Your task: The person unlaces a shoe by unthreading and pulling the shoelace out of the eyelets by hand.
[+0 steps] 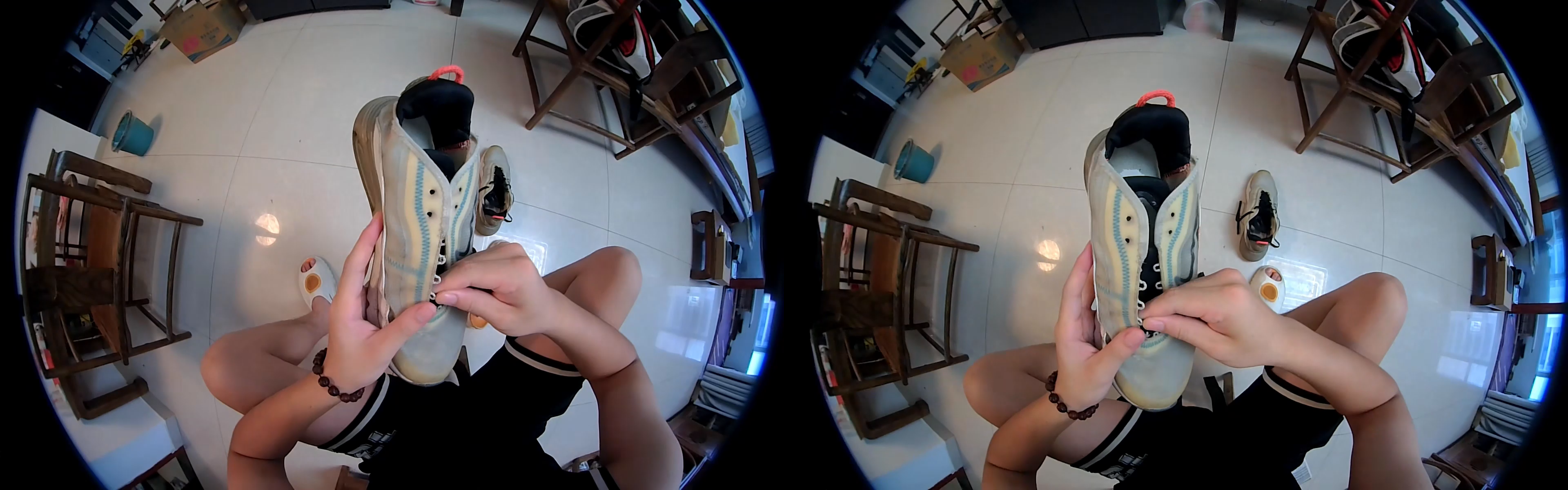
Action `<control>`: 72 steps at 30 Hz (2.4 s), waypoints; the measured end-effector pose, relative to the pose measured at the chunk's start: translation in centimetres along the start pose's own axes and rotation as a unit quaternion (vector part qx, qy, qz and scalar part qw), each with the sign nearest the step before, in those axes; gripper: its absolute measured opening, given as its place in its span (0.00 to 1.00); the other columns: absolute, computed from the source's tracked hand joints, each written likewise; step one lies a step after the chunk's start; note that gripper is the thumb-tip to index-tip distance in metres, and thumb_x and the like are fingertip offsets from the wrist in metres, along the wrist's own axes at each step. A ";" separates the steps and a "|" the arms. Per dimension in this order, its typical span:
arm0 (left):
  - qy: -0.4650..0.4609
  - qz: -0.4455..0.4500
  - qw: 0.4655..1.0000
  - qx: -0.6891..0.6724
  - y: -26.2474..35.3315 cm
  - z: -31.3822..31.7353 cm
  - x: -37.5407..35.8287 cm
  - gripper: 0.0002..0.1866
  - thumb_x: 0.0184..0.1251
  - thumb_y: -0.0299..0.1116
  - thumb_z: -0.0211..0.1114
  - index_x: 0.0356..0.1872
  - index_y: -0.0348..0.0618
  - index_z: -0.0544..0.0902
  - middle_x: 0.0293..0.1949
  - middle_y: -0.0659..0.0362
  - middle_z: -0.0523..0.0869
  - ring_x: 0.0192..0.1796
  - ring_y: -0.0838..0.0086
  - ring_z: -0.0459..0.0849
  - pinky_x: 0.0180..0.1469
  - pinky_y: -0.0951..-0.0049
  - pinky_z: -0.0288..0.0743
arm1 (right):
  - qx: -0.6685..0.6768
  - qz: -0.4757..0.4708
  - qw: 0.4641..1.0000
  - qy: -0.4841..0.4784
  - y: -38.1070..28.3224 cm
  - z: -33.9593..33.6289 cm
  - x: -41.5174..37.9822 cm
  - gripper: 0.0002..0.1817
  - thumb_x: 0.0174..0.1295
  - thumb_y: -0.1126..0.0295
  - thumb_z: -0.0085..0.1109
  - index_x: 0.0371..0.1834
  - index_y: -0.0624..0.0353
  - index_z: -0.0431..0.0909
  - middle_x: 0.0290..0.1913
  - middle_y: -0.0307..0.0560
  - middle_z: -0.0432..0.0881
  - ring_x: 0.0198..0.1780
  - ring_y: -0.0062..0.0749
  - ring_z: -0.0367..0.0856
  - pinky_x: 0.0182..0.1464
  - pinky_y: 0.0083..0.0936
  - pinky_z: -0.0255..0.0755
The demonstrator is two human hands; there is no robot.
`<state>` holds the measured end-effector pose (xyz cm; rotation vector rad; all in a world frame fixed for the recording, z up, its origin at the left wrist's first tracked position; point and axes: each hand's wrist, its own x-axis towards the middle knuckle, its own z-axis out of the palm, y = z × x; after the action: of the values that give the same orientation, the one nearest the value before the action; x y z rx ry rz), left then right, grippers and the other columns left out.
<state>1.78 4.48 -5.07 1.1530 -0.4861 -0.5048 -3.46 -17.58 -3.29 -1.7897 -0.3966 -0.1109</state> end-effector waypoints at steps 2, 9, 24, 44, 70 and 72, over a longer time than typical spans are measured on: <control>0.003 -0.003 1.000 0.007 -0.1 0.0 -0.1 0.54 0.73 0.22 0.77 0.90 0.34 0.48 0.86 0.47 0.64 0.83 0.65 0.70 0.82 0.61 0.68 | -0.008 -0.010 1.000 0.008 0.0 0.1 0.0 0.06 0.74 0.74 0.70 0.47 0.66 0.91 0.38 0.54 0.93 0.37 0.46 0.94 0.41 0.31 0.85; 0.010 -0.024 1.000 -0.005 -0.4 0.1 -0.1 0.52 0.73 0.17 0.74 0.90 0.34 0.48 0.85 0.48 0.65 0.81 0.66 0.73 0.79 0.63 0.72 | -0.015 0.000 1.000 0.006 0.2 0.2 -0.1 0.06 0.74 0.74 0.69 0.47 0.66 0.90 0.36 0.53 0.93 0.35 0.46 0.93 0.39 0.31 0.84; 0.020 0.028 0.993 0.116 3.7 3.8 -6.5 0.57 0.73 0.32 0.79 0.88 0.26 0.45 0.83 0.42 0.64 0.81 0.58 0.73 0.80 0.58 0.68 | -0.067 -0.133 0.986 -0.071 -8.6 0.4 -1.0 0.09 0.71 0.76 0.69 0.48 0.71 0.84 0.34 0.53 0.85 0.30 0.47 0.87 0.35 0.38 0.83; 0.119 0.159 0.864 0.463 -2.6 0.5 -10.6 0.50 0.60 0.40 0.89 0.80 0.41 0.70 0.72 0.44 0.76 0.66 0.54 0.80 0.65 0.58 0.80 | -0.079 -0.027 0.996 -0.040 -2.4 4.4 -4.4 0.07 0.74 0.72 0.68 0.47 0.66 0.87 0.36 0.53 0.89 0.36 0.50 0.89 0.41 0.36 0.83; 0.023 0.052 0.947 0.315 4.0 3.5 -9.8 0.11 0.63 0.20 0.83 0.45 0.36 0.95 0.46 0.55 0.91 0.41 0.73 0.92 0.41 0.75 0.87 | 0.064 0.015 0.997 0.034 -5.3 4.2 -6.6 0.12 0.64 0.75 0.81 0.47 0.65 0.91 0.44 0.52 0.96 0.40 0.38 0.97 0.44 0.26 0.90; 0.030 0.041 0.948 0.314 3.8 3.4 -9.9 0.09 0.64 0.20 0.82 0.45 0.36 0.94 0.46 0.55 0.91 0.40 0.73 0.91 0.41 0.75 0.87 | 0.059 0.014 0.998 0.025 -5.2 4.2 -6.2 0.11 0.63 0.75 0.81 0.47 0.64 0.91 0.43 0.52 0.96 0.40 0.38 0.97 0.43 0.26 0.90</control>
<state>-7.61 9.15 -1.41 1.7445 -0.6649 -0.2397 -11.51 -13.73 -1.29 -1.6716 -0.3355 -0.1101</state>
